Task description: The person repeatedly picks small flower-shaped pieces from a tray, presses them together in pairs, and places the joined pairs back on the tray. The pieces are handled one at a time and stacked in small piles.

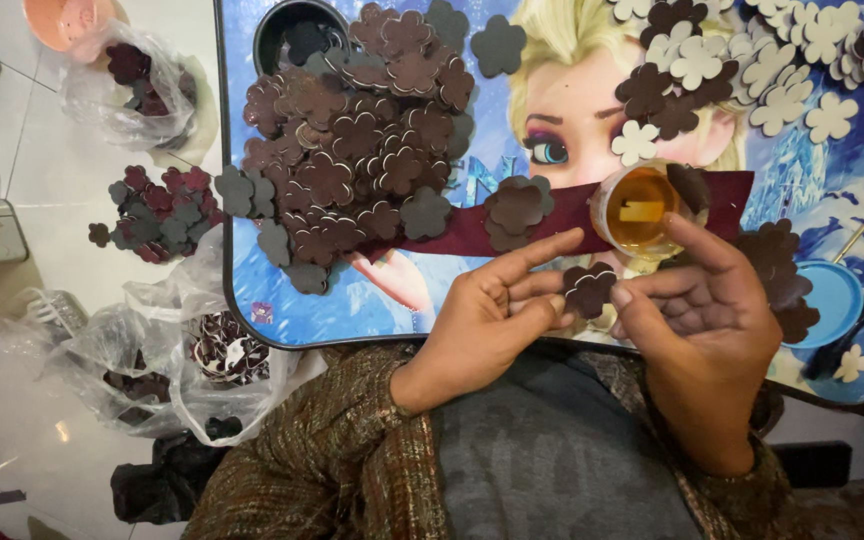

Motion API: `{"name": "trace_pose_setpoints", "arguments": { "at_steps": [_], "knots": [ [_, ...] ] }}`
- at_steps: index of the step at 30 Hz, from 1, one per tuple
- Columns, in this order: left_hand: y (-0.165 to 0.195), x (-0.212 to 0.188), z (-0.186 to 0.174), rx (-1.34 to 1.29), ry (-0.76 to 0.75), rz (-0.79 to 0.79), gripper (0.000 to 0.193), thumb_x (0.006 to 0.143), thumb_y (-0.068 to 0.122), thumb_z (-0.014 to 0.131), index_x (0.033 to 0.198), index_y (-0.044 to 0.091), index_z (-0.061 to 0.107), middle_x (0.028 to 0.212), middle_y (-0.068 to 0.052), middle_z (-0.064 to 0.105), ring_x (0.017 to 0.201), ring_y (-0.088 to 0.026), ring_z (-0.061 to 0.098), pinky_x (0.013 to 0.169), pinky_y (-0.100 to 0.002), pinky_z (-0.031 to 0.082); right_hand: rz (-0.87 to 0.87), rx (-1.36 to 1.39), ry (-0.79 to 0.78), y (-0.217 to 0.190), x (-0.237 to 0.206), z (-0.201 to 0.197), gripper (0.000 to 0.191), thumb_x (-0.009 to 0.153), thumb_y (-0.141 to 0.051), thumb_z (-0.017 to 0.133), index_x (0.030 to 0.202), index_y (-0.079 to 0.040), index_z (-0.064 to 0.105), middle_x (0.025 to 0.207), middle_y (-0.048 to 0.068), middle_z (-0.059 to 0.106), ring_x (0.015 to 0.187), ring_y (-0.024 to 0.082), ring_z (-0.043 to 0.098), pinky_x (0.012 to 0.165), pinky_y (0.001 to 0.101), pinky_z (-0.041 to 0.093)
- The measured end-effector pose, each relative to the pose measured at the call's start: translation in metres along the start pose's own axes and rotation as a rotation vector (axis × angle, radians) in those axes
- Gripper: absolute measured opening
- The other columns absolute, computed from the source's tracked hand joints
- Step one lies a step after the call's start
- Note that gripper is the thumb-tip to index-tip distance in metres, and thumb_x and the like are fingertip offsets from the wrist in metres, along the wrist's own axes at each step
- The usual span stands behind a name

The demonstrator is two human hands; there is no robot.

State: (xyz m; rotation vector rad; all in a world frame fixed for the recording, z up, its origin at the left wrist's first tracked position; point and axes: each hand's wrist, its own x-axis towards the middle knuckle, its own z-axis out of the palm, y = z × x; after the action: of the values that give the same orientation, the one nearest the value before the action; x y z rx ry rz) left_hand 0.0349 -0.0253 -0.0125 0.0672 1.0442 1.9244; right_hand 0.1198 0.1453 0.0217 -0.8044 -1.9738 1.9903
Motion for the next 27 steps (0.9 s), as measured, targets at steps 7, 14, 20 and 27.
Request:
{"name": "trace_pose_setpoints", "arguments": {
  "at_steps": [7, 14, 20, 27],
  "knots": [
    [0.0028, -0.0008, -0.0017, -0.013, -0.013, -0.014, 0.062, 0.100, -0.013, 0.048, 0.160, 0.002, 0.041, 0.135, -0.014, 0.066, 0.121, -0.015, 0.064, 0.106, -0.032, 0.056, -0.012, -0.061, 0.000, 0.0014, 0.0010, 0.0023, 0.061, 0.095, 0.010, 0.068, 0.152, 0.003, 0.048, 0.097, 0.013, 0.071, 0.081, 0.010, 0.069, 0.074, 0.0218, 0.057],
    [0.0024, -0.0009, -0.0026, -0.023, -0.031, -0.013, 0.066, 0.098, -0.014, 0.047, 0.161, 0.002, 0.040, 0.136, -0.017, 0.065, 0.122, -0.016, 0.065, 0.108, -0.033, 0.056, -0.041, -0.060, -0.013, 0.0040, 0.0012, 0.0042, 0.063, 0.095, 0.012, 0.068, 0.153, 0.003, 0.046, 0.099, 0.014, 0.071, 0.085, 0.010, 0.069, 0.076, 0.0206, 0.056],
    [0.0045, -0.0009, -0.0010, 0.023, -0.006, -0.002, 0.062, 0.102, -0.007, 0.059, 0.161, 0.001, 0.040, 0.132, -0.016, 0.067, 0.118, -0.016, 0.066, 0.103, -0.031, 0.056, -0.052, -0.096, -0.017, 0.0038, 0.0010, 0.0050, 0.063, 0.094, 0.011, 0.068, 0.152, 0.004, 0.045, 0.098, 0.014, 0.071, 0.087, 0.011, 0.071, 0.076, 0.0208, 0.057],
    [0.0038, 0.0014, -0.0002, 0.028, 0.042, -0.032, 0.065, 0.099, -0.003, 0.065, 0.160, 0.003, 0.042, 0.124, -0.012, 0.069, 0.111, -0.013, 0.066, 0.097, -0.029, 0.059, -0.046, -0.100, -0.022, 0.0033, 0.0012, 0.0068, 0.063, 0.094, 0.011, 0.069, 0.152, 0.004, 0.046, 0.099, 0.015, 0.072, 0.088, 0.011, 0.070, 0.076, 0.0206, 0.056]
  ]
}}
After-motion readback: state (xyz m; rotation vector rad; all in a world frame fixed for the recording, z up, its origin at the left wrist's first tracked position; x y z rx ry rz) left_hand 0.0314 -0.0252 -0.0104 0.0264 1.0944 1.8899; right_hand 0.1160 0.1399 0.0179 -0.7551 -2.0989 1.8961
